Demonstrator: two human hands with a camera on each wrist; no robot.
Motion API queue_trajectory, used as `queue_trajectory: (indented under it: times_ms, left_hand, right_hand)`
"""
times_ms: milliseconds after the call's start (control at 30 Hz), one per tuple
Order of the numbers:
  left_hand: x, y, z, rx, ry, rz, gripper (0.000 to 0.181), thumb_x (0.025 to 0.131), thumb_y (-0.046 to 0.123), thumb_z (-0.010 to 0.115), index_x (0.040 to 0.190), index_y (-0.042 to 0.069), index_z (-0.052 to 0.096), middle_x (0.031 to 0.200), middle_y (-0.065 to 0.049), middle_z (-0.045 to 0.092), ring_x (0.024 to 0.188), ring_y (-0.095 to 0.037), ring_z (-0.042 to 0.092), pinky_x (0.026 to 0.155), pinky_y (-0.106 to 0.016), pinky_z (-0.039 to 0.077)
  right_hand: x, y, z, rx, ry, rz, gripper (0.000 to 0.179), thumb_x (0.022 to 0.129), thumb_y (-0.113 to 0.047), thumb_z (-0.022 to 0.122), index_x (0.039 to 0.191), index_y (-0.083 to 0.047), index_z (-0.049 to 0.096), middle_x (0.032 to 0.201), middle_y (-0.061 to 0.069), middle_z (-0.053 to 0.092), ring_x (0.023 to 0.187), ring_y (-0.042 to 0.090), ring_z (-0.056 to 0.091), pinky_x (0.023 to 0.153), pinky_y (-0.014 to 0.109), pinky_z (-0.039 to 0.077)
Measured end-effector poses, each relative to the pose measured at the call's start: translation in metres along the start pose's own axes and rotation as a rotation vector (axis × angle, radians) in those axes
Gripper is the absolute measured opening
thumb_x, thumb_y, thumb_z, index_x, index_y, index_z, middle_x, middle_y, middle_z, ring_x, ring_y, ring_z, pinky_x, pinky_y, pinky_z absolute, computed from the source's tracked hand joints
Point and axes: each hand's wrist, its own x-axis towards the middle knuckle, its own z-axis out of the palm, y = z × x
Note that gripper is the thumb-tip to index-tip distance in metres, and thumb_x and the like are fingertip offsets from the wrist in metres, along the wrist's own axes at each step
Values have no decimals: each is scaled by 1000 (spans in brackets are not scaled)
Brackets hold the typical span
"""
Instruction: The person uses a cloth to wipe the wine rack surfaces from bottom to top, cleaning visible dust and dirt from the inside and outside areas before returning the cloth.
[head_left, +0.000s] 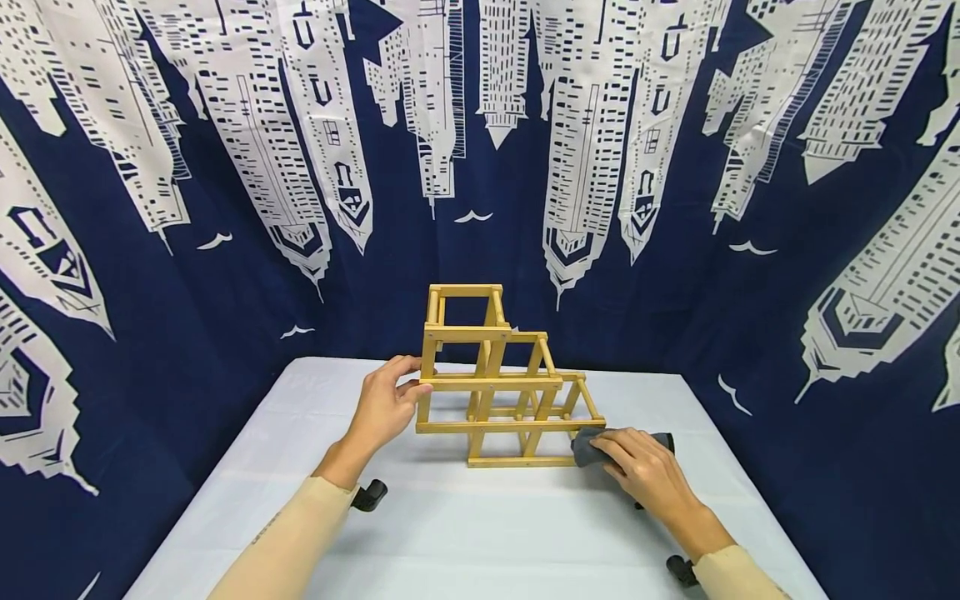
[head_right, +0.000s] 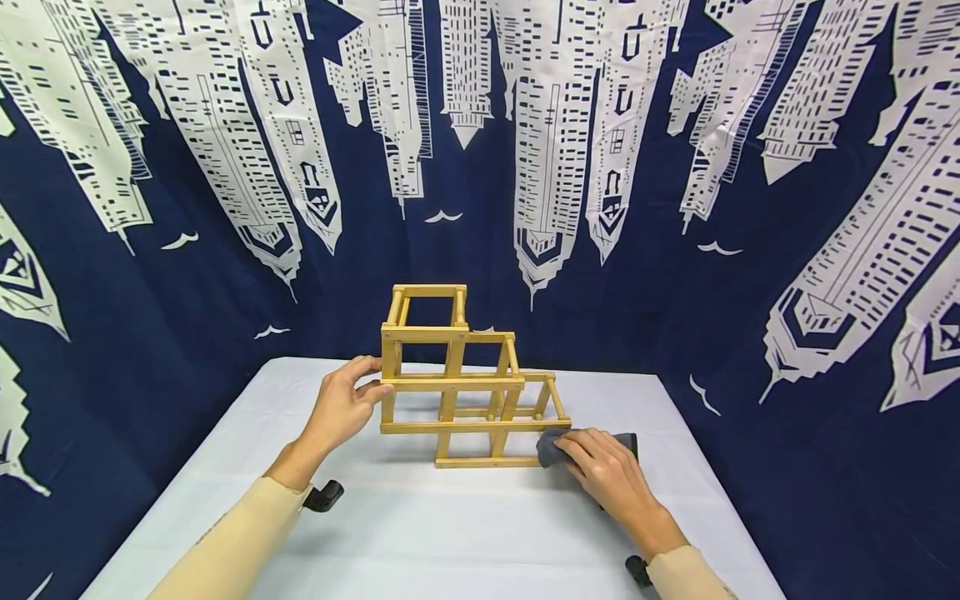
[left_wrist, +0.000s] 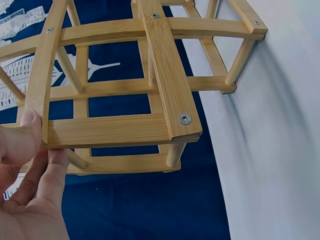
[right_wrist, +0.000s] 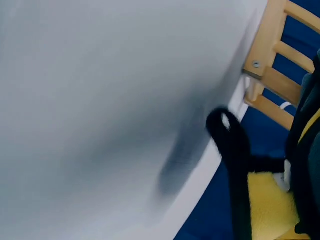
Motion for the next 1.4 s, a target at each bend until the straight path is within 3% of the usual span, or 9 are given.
queue_trajectory:
  times_ms: [67, 167, 333, 433, 633, 833, 1033, 1167, 1400]
  left_hand:
    - [1, 1, -2, 22, -1, 10, 24, 100, -6, 87, 122, -2, 81, 121, -18, 81, 127, -39, 82, 109, -42, 70]
    - [3, 1, -2, 46, -5, 20, 21, 100, -4, 87, 120, -1, 80, 120, -18, 83, 125, -40, 83, 108, -43, 70]
    - [3, 0, -2, 63, -6, 13, 19, 101, -2, 86, 119, 1, 80, 122, -18, 84, 126, -41, 84, 108, -45, 71]
    - [2, 0, -2, 50, -9, 3, 19, 102, -3, 86, 120, 0, 80, 123, -19, 84, 127, -41, 84, 108, -46, 70]
    - [1, 0, -2, 39, -15, 0, 20, 101, -3, 86, 120, 0, 80, 123, -19, 84, 125, -41, 84, 108, -44, 71]
    - [0, 1, -2, 32, -16, -11, 21, 101, -3, 86, 121, -1, 80, 126, -21, 84, 128, -43, 84, 107, -44, 71]
    - [-1, 2, 1, 24, -22, -24, 26, 102, -1, 86, 127, -3, 80, 130, -20, 82, 136, -43, 80, 107, -40, 70]
    - [-2, 5, 0, 11, -21, -46, 33, 103, 0, 87, 134, -3, 80, 140, -19, 78, 142, -42, 75, 108, -40, 69]
    - [-2, 4, -2, 21, -14, -61, 36, 104, 4, 87, 138, -2, 80, 148, -21, 76, 142, -44, 76, 111, -48, 68]
  right_hand:
    - [-2, 2, 5, -3, -30, 17, 21, 104, -21, 90, 119, -7, 85, 113, 8, 84, 99, 27, 79, 88, 45, 67]
    - [-4, -3, 10, -4, -144, 103, 55, 68, -2, 109, 117, -10, 86, 114, 7, 85, 103, 27, 82, 90, 45, 71]
    - [-4, -15, 11, 23, -441, 338, 44, 80, -4, 106, 118, -16, 87, 122, 8, 86, 114, 31, 84, 96, 49, 72]
    - [-4, -18, 11, 38, -473, 369, 41, 83, -4, 104, 118, -16, 88, 123, 9, 85, 116, 31, 84, 96, 49, 72]
    - [-7, -15, 18, -33, -175, 239, 56, 64, 0, 113, 113, -10, 87, 109, 7, 85, 99, 27, 83, 83, 45, 73]
    - [-4, -12, 18, -23, 16, 298, 62, 58, 7, 112, 113, -4, 85, 105, 12, 85, 96, 33, 84, 81, 49, 72]
    - [1, -27, 3, 51, -57, 504, 51, 72, 5, 108, 116, -5, 84, 109, 13, 85, 96, 36, 86, 78, 54, 72]
    - [3, -40, -7, 79, 20, 681, 45, 76, 7, 100, 115, -4, 81, 108, 13, 83, 90, 33, 83, 76, 53, 70]
    - [19, -53, 0, 113, 308, 892, 36, 81, 9, 90, 115, 3, 79, 107, 18, 81, 88, 40, 82, 86, 1, 48]
